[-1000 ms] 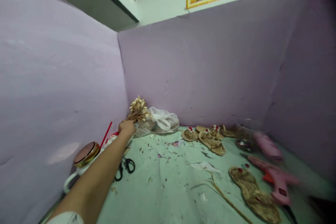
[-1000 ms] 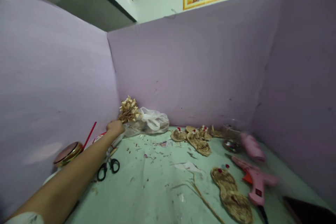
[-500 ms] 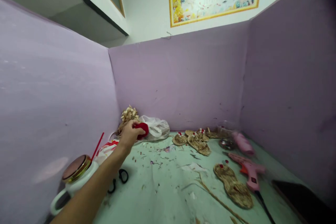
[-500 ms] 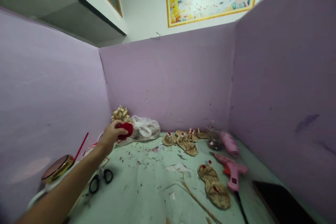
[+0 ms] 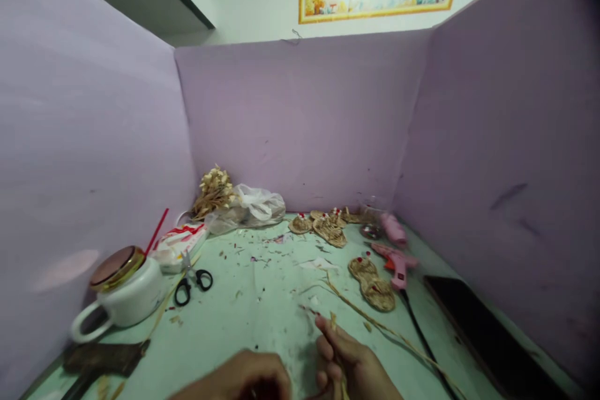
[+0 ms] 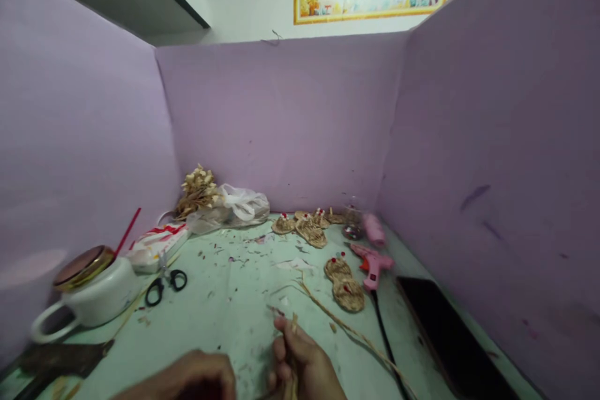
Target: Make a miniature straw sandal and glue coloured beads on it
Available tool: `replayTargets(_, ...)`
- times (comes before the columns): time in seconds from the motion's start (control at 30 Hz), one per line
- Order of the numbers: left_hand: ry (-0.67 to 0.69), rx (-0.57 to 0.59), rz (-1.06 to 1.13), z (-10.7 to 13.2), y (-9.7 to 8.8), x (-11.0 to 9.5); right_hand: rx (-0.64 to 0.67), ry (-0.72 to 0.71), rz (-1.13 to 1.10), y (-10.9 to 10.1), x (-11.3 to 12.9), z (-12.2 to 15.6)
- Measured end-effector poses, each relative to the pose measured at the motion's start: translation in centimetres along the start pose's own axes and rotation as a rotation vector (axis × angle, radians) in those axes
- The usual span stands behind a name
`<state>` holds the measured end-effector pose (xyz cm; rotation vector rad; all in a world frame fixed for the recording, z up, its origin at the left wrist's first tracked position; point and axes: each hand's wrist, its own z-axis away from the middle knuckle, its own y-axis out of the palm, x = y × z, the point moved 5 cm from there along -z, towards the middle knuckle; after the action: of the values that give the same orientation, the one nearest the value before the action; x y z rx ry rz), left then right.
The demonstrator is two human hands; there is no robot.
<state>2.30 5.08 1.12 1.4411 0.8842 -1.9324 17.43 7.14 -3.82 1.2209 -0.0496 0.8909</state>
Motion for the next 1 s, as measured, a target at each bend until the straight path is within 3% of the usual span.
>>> replayTargets(0.13,-0.117,-0.160,-0.298,1.2,-5.4,-1.5,-0.029,-0.075,0.066,0.3,0.5,0.5)
replayTargets(0.23,-0.147,-0.205,-0.438,0.5,-6.5,-1.1,-0.011,-0.107,0.195,0.3,0.3,0.5)
replayTargets(0.3,-0.102,-0.308,-0.607,-0.2,-6.2,-0.9,0.003,-0.142,0.279,0.3,0.0,0.4)
replayTargets(0.4,0.112,-0.576,-0.803,-0.3,-4.8,-1.5,0.051,-0.179,0.349,0.4,-0.3,0.4)
replayTargets(0.47,0.267,-0.742,-0.778,0.3,-3.3,-2.1,0.084,-0.184,0.365,0.7,-0.6,0.6)
replayTargets(0.53,0.358,-0.816,-0.682,0.7,-1.8,-2.2,0.116,-0.197,0.375,1.0,-0.8,0.8)
replayTargets(0.6,0.316,-0.788,-0.522,0.4,-0.5,-1.8,0.156,-0.213,0.376,1.2,-1.0,1.0)
replayTargets(0.77,-0.024,-0.483,0.095,-2.5,1.9,1.1,0.224,-0.180,0.433,1.4,-1.7,0.9)
replayTargets(0.9,-0.039,-0.288,0.316,-4.1,2.7,1.6,0.243,-0.154,0.537,0.9,-2.3,0.3)
replayTargets(1.0,-0.040,-0.275,0.401,-4.3,2.6,1.7,0.253,-0.106,0.634,0.9,-2.8,-0.4)
